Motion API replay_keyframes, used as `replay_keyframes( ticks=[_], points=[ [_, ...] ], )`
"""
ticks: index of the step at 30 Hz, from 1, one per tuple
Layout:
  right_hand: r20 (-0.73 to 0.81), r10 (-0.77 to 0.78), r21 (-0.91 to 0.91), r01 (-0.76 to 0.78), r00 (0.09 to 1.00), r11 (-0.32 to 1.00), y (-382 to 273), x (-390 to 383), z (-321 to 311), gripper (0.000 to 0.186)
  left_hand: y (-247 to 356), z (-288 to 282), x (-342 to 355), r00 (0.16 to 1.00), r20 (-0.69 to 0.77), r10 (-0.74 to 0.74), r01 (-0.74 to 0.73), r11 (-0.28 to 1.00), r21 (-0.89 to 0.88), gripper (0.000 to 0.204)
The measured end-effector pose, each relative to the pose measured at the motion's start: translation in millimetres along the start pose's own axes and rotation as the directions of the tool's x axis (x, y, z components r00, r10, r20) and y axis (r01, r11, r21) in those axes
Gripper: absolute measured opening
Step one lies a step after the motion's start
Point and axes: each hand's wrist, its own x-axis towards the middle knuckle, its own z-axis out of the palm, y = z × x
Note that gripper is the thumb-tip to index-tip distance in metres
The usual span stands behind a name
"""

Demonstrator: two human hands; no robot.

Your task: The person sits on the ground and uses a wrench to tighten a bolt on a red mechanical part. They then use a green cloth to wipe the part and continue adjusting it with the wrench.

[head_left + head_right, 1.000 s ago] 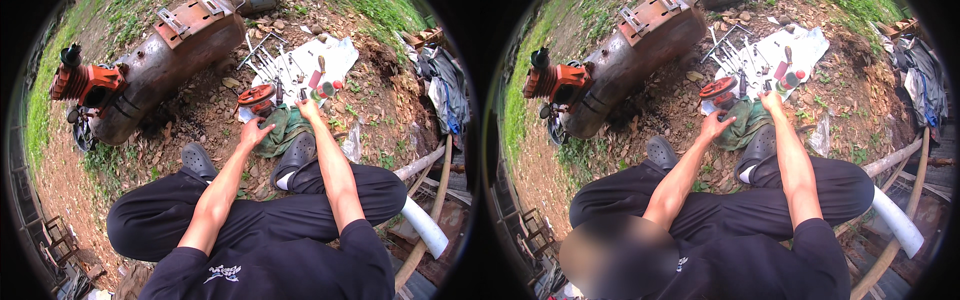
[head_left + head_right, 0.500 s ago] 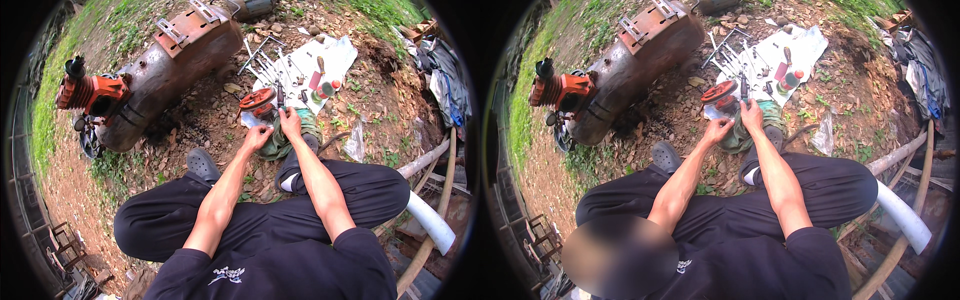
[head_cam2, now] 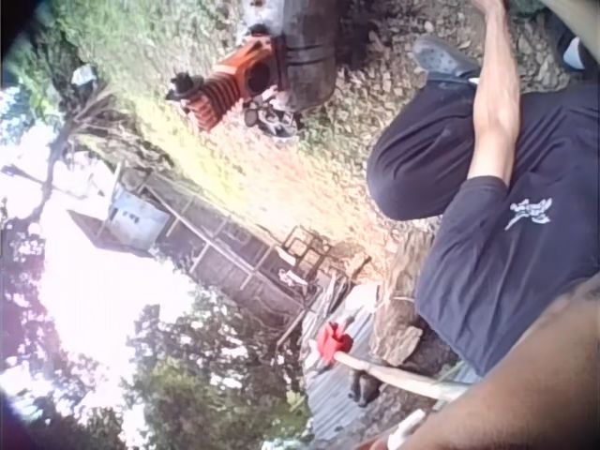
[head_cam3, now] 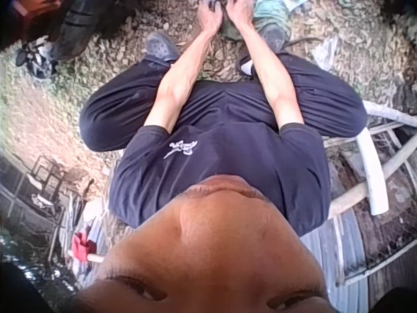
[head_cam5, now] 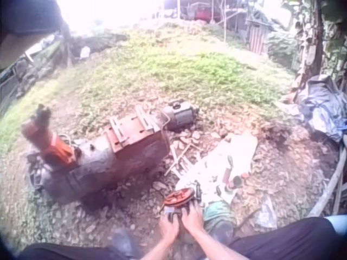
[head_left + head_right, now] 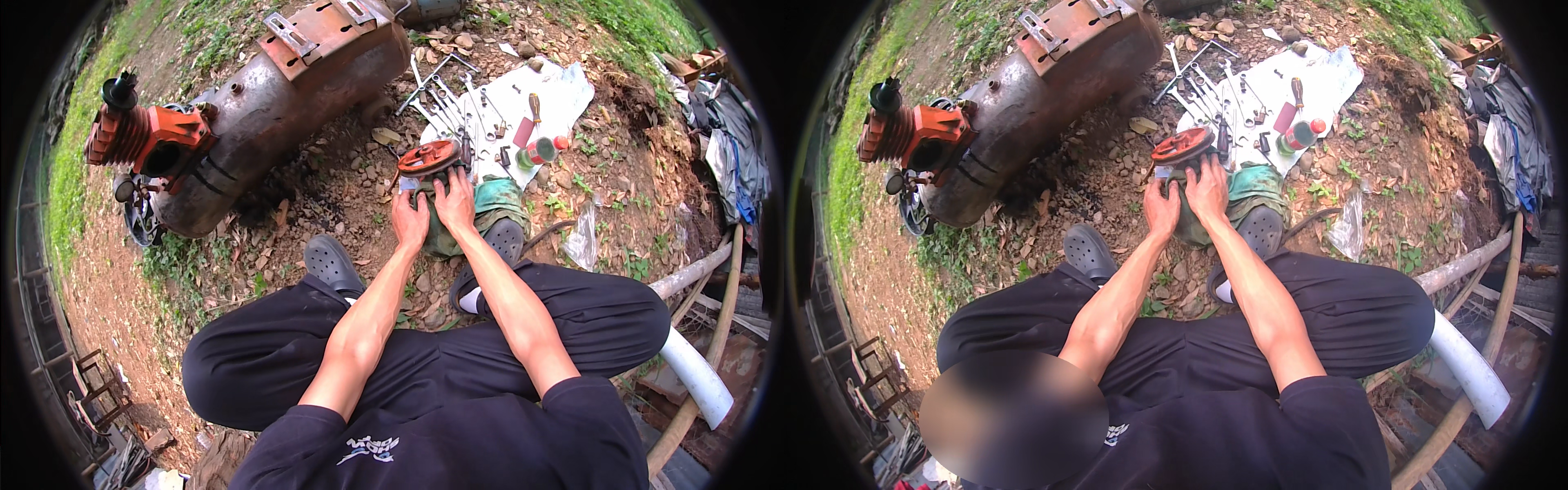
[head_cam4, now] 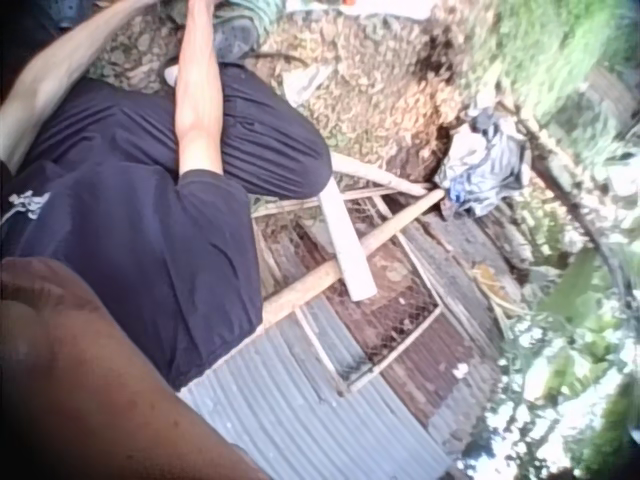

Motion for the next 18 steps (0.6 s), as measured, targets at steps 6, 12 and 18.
replay_keyframes(
  ticks=[6, 12, 18],
  points=[
    [0.259, 0.168, -0.204, -0.116, 0.951, 0.972, -15.6, 32.5, -16.6, 0.069, 10.8, -1.8, 10.1, 0.992, -0.121, -0.038, 0.037, 0.999, -0.007, 0.023],
    [0.335, 0.259, 0.079, -0.301, 0.906, 0.95, 1.2, 53.4, -7.6, 0.073, 7.0, 11.3, 9.9, 1.0, -0.001, 0.001, -0.001, 1.0, 0.009, 0.028],
    [0.331, 0.248, 0.112, -0.299, 0.91, 0.948, 31.4, 65.1, -4.2, 0.062, 18.4, 12.0, -1.8, 0.991, 0.057, 0.121, -0.127, 0.984, 0.126, 0.038]
  ],
)
